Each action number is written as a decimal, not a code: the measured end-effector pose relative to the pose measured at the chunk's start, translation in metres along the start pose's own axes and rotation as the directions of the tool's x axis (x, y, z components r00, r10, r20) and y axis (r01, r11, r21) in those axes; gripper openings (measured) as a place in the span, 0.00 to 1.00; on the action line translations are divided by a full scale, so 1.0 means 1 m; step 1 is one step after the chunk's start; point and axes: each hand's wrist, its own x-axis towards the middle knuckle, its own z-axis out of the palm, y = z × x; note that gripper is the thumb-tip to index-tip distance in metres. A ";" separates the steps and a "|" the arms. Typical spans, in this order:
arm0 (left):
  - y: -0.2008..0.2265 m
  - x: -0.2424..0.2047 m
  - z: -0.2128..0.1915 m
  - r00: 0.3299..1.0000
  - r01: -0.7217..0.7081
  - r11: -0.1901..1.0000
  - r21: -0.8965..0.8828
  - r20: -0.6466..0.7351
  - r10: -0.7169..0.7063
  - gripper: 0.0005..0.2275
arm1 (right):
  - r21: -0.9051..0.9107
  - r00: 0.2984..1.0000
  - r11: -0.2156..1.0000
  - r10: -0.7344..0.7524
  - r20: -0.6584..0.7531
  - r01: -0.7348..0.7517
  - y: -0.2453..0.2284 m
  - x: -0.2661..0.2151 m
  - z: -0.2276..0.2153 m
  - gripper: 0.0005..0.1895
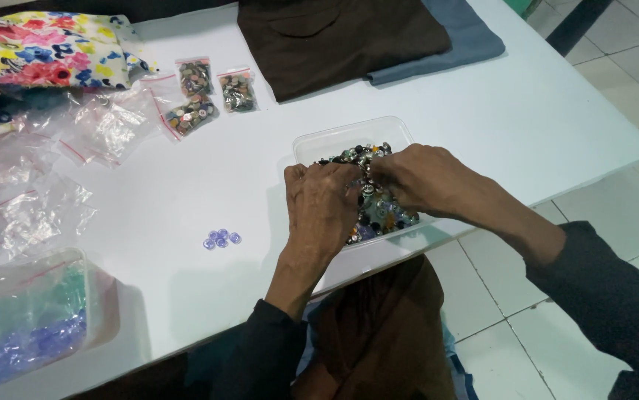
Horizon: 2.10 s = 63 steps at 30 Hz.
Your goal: Sorting small buttons from a plastic container onto a table surface
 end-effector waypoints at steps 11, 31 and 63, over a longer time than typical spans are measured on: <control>-0.001 0.001 -0.003 0.992 0.008 1.000 -0.010 0.130 -0.007 0.08 | -0.610 0.981 0.778 -0.192 -0.009 0.146 0.024 0.028 0.053 0.10; 0.009 0.002 -0.012 0.982 -0.041 0.938 -0.345 -0.185 -0.025 0.12 | 0.869 0.974 0.460 0.044 -0.224 0.179 -0.001 -0.001 0.003 0.13; 0.005 -0.005 -0.010 0.952 -0.078 0.983 -0.165 -0.306 0.024 0.14 | 0.844 0.887 0.405 0.142 -0.439 0.353 -0.015 -0.007 0.026 0.14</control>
